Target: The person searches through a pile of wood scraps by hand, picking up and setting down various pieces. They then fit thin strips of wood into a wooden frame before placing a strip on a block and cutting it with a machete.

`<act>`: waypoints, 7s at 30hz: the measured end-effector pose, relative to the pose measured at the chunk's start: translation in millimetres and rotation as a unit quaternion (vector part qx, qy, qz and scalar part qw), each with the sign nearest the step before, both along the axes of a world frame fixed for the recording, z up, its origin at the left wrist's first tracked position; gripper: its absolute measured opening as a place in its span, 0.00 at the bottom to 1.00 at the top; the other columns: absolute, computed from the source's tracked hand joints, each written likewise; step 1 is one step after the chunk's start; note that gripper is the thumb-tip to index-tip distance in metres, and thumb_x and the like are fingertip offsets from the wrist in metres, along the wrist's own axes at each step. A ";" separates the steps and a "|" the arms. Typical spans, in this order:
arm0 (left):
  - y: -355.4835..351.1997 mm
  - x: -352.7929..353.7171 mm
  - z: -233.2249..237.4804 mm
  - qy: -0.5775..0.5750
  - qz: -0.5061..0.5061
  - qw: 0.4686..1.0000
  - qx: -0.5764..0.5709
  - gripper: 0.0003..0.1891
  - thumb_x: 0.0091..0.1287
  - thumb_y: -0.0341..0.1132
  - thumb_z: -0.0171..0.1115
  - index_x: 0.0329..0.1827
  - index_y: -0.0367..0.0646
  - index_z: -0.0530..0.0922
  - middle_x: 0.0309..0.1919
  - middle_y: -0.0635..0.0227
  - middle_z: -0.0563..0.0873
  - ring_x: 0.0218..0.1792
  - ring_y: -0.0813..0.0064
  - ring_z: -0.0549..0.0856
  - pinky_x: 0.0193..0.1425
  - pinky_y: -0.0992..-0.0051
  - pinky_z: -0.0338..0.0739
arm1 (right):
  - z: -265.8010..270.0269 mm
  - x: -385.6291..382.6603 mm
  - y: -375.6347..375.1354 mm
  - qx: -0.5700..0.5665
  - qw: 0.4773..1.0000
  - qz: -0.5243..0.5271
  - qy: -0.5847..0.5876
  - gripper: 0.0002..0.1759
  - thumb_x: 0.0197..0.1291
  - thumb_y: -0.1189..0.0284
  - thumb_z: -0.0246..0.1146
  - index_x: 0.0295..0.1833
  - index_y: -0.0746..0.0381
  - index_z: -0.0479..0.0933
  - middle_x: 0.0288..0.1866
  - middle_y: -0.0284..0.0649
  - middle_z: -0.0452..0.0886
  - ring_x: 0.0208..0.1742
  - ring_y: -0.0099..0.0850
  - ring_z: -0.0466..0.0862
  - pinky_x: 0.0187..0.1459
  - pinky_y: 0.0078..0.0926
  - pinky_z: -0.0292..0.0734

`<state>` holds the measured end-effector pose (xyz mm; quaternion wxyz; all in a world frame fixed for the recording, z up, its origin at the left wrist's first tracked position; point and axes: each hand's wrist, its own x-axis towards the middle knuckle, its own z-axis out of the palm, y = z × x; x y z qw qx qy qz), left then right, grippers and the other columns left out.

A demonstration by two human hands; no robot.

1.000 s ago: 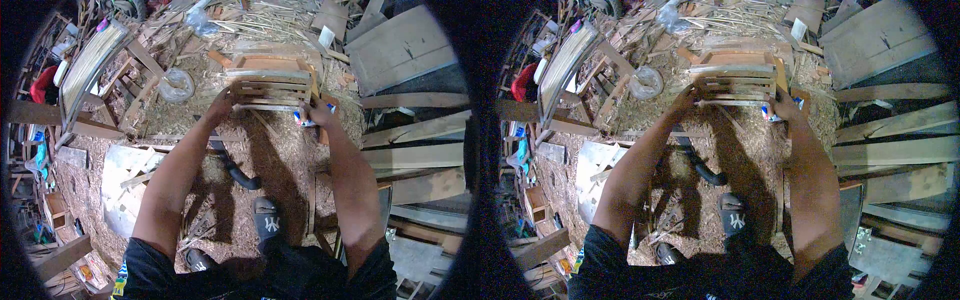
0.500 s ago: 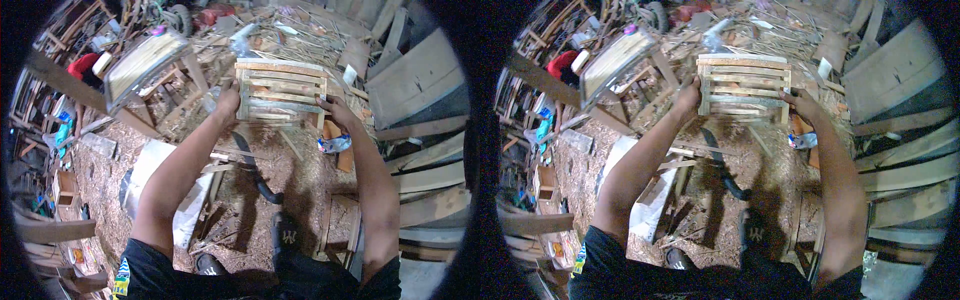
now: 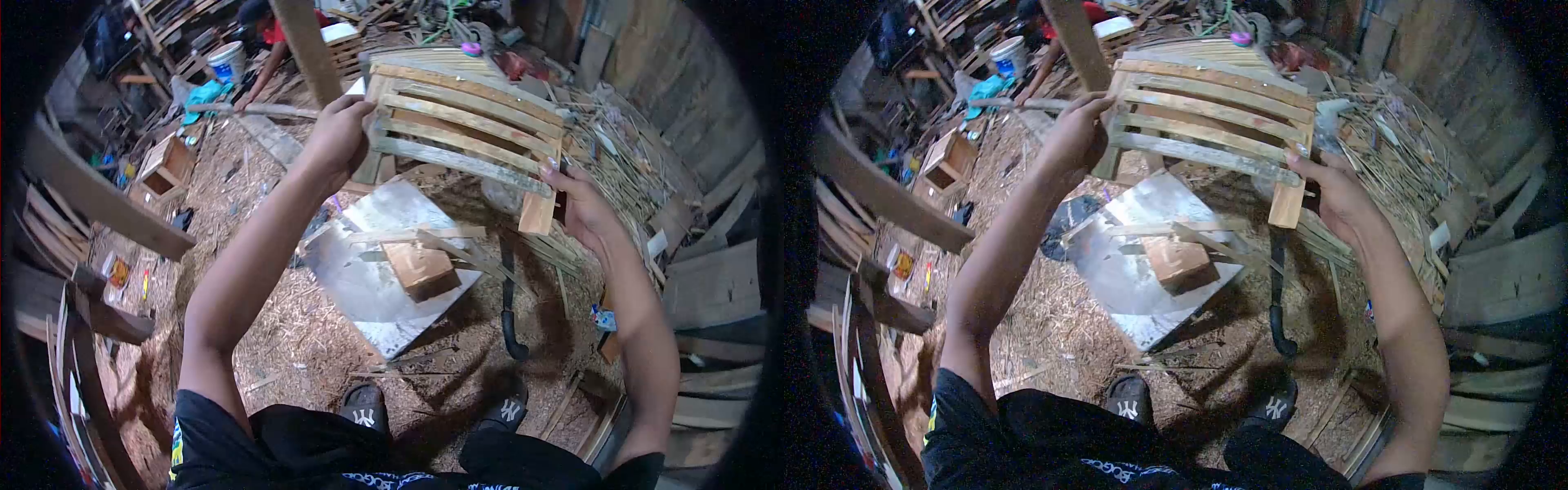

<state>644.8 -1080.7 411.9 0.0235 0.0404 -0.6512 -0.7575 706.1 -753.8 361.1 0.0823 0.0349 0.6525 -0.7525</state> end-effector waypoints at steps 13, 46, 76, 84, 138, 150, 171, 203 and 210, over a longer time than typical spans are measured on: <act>-120.4 80.5 -22.0 -0.104 -0.026 0.994 -0.009 0.16 0.70 0.33 0.58 0.54 0.28 0.74 0.40 0.53 0.85 0.33 0.67 0.89 0.31 0.69 0.87 | 7.3 -3.2 -108.3 0.047 0.982 0.175 -0.051 0.26 0.65 0.57 0.66 0.55 0.70 0.78 0.45 0.44 0.86 0.38 0.30 0.88 0.42 0.30 0.86; -97.4 103.8 -56.1 -0.119 0.060 0.989 -0.064 0.25 0.70 0.29 0.64 0.66 0.31 0.67 0.51 0.54 0.83 0.49 0.67 0.87 0.51 0.68 0.85 | -54.3 -16.1 -73.0 0.047 0.963 0.251 -0.089 0.26 0.72 0.57 0.60 0.58 0.71 0.75 0.47 0.46 0.86 0.46 0.32 0.89 0.47 0.29 0.88; -95.5 103.7 -58.2 -0.123 0.057 0.988 -0.079 0.25 0.68 0.34 0.66 0.64 0.31 0.69 0.51 0.54 0.82 0.46 0.68 0.88 0.44 0.68 0.86 | -55.9 -16.4 -77.1 0.023 0.963 0.251 -0.100 0.25 0.72 0.55 0.60 0.53 0.70 0.78 0.41 0.47 0.88 0.40 0.32 0.90 0.44 0.30 0.88; -95.6 101.6 -58.0 -0.131 0.042 0.985 -0.109 0.26 0.70 0.38 0.68 0.62 0.32 0.68 0.46 0.56 0.83 0.39 0.69 0.88 0.37 0.70 0.86 | -55.7 -16.7 -76.6 0.056 0.962 0.256 -0.078 0.26 0.70 0.53 0.62 0.52 0.69 0.78 0.40 0.48 0.88 0.39 0.31 0.90 0.42 0.28 0.87; -93.0 100.6 -65.6 -0.122 0.053 0.980 -0.150 0.18 0.71 0.38 0.65 0.54 0.36 0.70 0.39 0.59 0.84 0.31 0.70 0.88 0.27 0.70 0.83 | -52.2 -18.1 -81.5 0.070 0.965 0.215 -0.134 0.21 0.66 0.59 0.68 0.49 0.69 0.78 0.41 0.39 0.85 0.35 0.26 0.88 0.36 0.28 0.89; -94.0 98.6 -66.7 -0.120 0.045 0.986 -0.103 0.19 0.71 0.35 0.65 0.56 0.35 0.68 0.39 0.57 0.84 0.30 0.68 0.87 0.26 0.70 0.83 | -50.2 -19.5 -80.1 0.058 0.964 0.225 -0.129 0.24 0.66 0.59 0.67 0.54 0.70 0.77 0.42 0.40 0.86 0.37 0.27 0.89 0.37 0.28 0.90; -93.0 95.5 -72.2 -0.123 0.074 0.980 -0.137 0.19 0.74 0.44 0.62 0.50 0.35 0.72 0.37 0.59 0.84 0.33 0.71 0.88 0.34 0.70 0.86 | -42.1 -14.5 -86.3 0.054 0.966 0.187 -0.167 0.29 0.70 0.52 0.62 0.57 0.69 0.77 0.48 0.45 0.87 0.41 0.32 0.90 0.43 0.39 0.90; -91.9 102.5 -63.0 -0.127 0.011 0.989 -0.074 0.21 0.72 0.39 0.64 0.57 0.34 0.68 0.39 0.58 0.84 0.33 0.71 0.88 0.32 0.72 0.85 | -44.5 -16.5 -76.7 0.045 0.965 0.210 -0.152 0.24 0.64 0.58 0.70 0.54 0.67 0.77 0.44 0.38 0.87 0.39 0.25 0.89 0.42 0.28 0.89; -93.2 99.4 -69.8 -0.101 0.020 0.989 -0.105 0.21 0.69 0.36 0.68 0.56 0.35 0.68 0.37 0.60 0.84 0.29 0.72 0.87 0.27 0.73 0.83 | -43.5 -13.5 -80.6 0.078 0.965 0.199 -0.149 0.23 0.66 0.59 0.68 0.56 0.67 0.77 0.45 0.37 0.86 0.35 0.20 0.87 0.32 0.16 0.84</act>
